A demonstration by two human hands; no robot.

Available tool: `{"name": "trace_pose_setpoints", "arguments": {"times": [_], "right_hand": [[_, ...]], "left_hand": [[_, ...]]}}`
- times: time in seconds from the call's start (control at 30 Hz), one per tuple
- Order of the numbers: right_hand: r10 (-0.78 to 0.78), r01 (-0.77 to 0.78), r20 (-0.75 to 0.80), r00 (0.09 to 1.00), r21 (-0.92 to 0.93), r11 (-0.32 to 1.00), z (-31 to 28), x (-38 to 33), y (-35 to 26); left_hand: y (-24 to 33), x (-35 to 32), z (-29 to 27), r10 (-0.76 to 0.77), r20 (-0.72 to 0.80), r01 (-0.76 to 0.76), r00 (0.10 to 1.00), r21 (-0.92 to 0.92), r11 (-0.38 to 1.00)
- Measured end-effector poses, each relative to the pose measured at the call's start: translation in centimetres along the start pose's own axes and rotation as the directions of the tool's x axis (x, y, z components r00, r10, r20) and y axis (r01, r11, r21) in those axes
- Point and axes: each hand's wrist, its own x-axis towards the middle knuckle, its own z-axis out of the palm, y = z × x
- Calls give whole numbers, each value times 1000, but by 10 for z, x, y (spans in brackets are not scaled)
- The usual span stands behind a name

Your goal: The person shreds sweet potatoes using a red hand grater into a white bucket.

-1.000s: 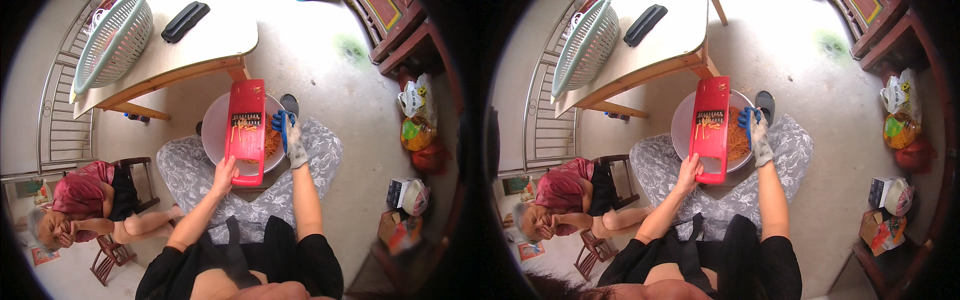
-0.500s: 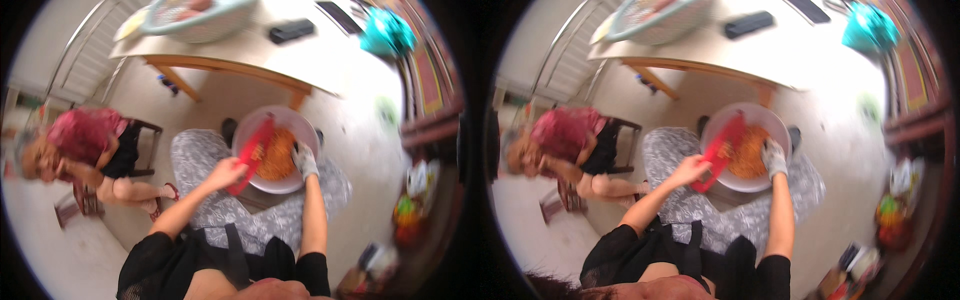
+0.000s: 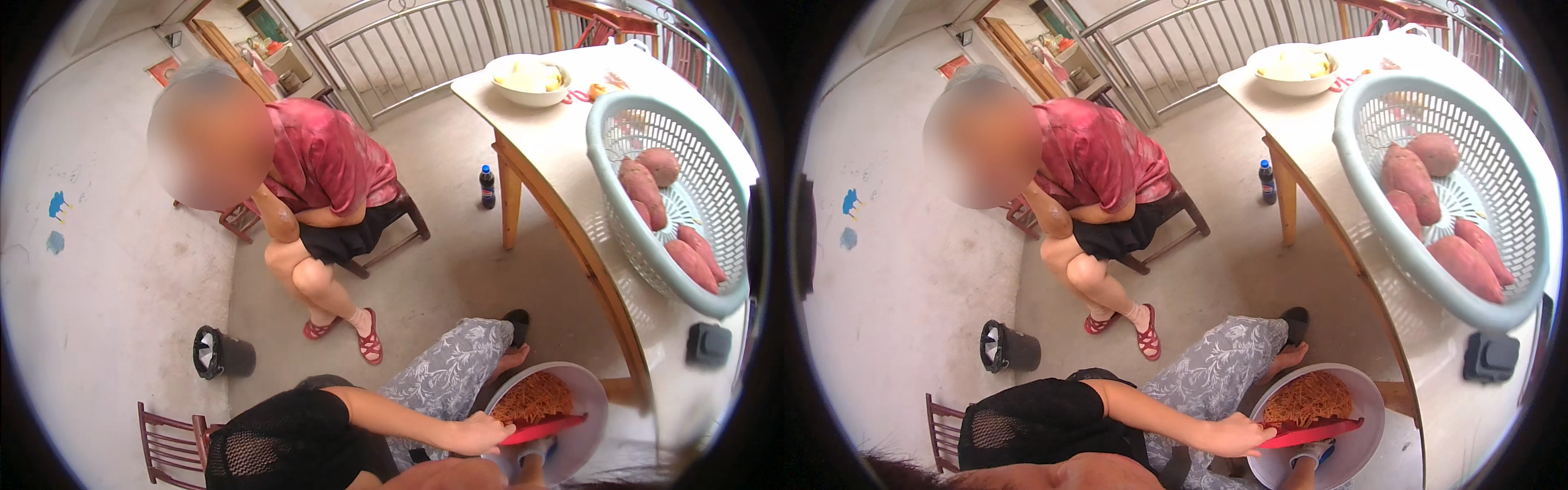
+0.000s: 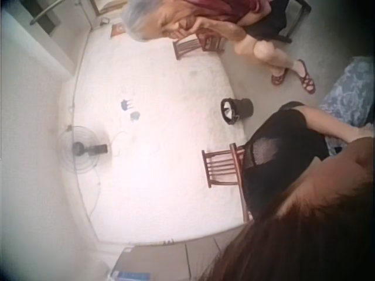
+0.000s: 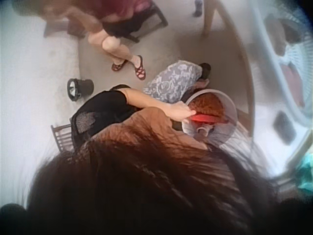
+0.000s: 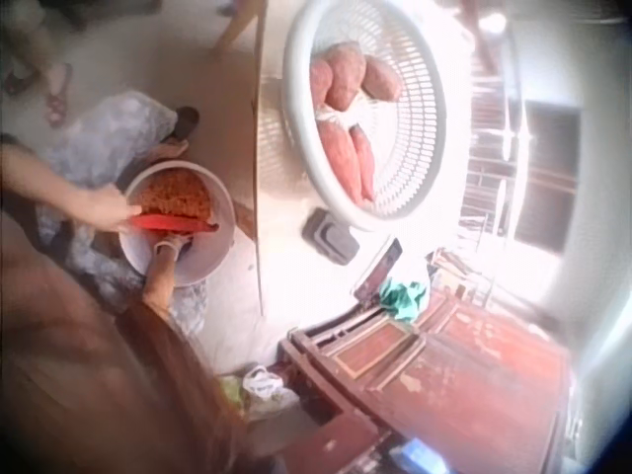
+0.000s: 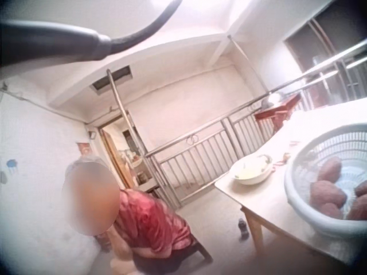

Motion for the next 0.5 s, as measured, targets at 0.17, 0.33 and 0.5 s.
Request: {"name": "trace_pose_setpoints", "arguments": {"times": [0.17, 0.33, 0.5], "right_hand": [[52, -46, 74, 996, -70, 996, -18, -10, -9], [62, -51, 86, 994, -132, 990, -31, -14, -15], [74, -60, 97, 992, -145, 988, -33, -18, -15]], "left_hand": [[-23, 0, -17, -106, -34, 98, 994, -186, 978], [-38, 1, -13, -190, -48, 161, 981, -358, 920], [-52, 0, -16, -241, -38, 195, 970, -474, 859]]}}
